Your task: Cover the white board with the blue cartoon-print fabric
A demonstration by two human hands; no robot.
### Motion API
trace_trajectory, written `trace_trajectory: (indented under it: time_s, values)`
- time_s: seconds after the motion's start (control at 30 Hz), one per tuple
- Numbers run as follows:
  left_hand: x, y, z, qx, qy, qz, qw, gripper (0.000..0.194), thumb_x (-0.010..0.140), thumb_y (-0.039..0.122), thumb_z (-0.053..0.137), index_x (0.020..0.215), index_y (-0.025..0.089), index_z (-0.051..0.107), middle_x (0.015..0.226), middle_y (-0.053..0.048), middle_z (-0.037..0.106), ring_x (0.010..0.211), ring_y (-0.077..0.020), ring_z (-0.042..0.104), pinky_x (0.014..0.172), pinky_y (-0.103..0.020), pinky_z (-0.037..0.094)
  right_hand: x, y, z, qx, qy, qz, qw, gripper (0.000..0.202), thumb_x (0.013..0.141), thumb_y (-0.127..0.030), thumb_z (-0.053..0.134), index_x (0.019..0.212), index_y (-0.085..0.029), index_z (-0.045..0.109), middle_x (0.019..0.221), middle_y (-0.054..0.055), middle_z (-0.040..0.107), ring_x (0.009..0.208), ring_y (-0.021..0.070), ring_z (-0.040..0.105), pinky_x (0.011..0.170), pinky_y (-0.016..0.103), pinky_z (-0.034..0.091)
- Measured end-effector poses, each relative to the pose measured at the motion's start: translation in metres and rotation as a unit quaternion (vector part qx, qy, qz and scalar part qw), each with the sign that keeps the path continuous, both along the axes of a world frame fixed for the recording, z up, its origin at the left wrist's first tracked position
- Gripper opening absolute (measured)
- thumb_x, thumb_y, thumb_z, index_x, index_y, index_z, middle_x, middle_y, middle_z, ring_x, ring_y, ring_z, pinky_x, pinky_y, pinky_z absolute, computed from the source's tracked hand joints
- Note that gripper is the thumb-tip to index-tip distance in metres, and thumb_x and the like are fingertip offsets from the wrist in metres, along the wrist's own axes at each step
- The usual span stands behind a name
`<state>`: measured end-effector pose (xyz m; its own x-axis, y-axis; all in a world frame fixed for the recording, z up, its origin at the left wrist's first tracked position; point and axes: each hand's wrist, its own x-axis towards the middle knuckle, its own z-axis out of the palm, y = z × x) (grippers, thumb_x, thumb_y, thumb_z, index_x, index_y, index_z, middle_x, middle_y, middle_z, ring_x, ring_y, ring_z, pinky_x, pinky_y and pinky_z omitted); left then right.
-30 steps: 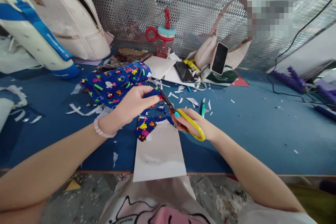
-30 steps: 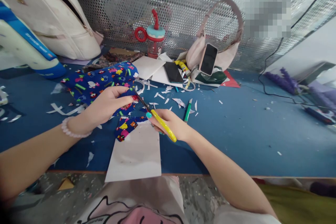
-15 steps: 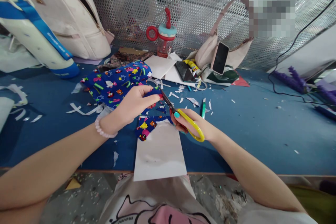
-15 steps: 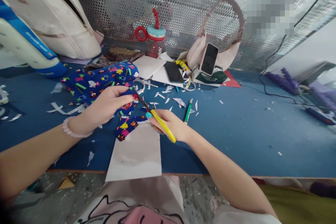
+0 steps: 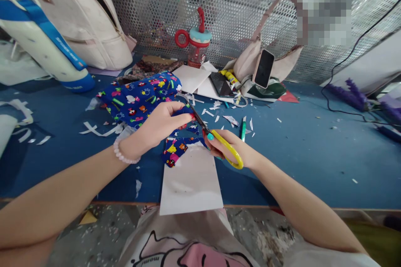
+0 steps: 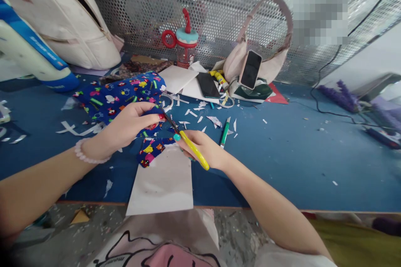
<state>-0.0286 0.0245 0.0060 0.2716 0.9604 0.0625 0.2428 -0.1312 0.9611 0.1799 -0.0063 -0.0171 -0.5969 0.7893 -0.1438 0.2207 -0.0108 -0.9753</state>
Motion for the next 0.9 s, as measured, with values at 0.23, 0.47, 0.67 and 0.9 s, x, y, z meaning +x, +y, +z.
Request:
trace_trajectory:
  time_s: [0.23, 0.47, 0.67, 0.9]
  values:
    - [-0.0005, 0.0, 0.0001, 0.008, 0.003, -0.005, 1.0, 0.018, 0.069, 0.033, 0.057, 0.059, 0.019, 0.05, 0.054, 0.006, 0.043, 0.049, -0.0077, 0.036, 0.047, -0.023, 0.027, -0.0002, 0.0002, 0.0019, 0.002, -0.018, -0.007, 1.0, 0.051, 0.081, -0.066, 0.06, 0.067, -0.022, 0.039, 0.055, -0.008, 0.036, 0.047, 0.0063, 0.032, 0.044, 0.023, 0.023]
    - [-0.0011, 0.0013, -0.002, -0.003, -0.005, -0.007, 1.0, 0.018, 0.069, 0.034, 0.058, 0.061, 0.018, 0.052, 0.055, 0.006, 0.045, 0.05, -0.0078, 0.038, 0.048, -0.023, 0.028, 0.0, -0.0005, 0.0002, -0.003, -0.009, -0.008, 1.0, 0.053, 0.081, -0.07, 0.058, 0.069, -0.022, 0.039, 0.057, -0.008, 0.034, 0.048, 0.0062, 0.031, 0.044, 0.023, 0.022]
    - [0.0017, -0.0014, 0.0005, -0.03, -0.021, -0.019, 0.999, 0.019, 0.065, 0.035, 0.058, 0.062, 0.017, 0.053, 0.057, 0.005, 0.047, 0.05, -0.007, 0.038, 0.049, -0.022, 0.029, 0.0013, -0.0008, -0.0049, 0.003, 0.016, 0.014, 1.0, 0.051, 0.087, -0.068, 0.051, 0.072, -0.021, 0.041, 0.061, -0.006, 0.038, 0.05, 0.0073, 0.033, 0.046, 0.025, 0.025]
    - [0.0014, -0.0016, 0.0023, -0.031, -0.031, -0.022, 0.999, 0.018, 0.064, 0.033, 0.058, 0.059, 0.018, 0.051, 0.055, 0.006, 0.047, 0.05, -0.0065, 0.037, 0.048, -0.021, 0.029, -0.0015, -0.0004, -0.0022, -0.007, 0.012, -0.003, 1.0, 0.048, 0.083, -0.063, 0.059, 0.07, -0.022, 0.038, 0.06, -0.008, 0.033, 0.048, 0.0064, 0.029, 0.045, 0.024, 0.023]
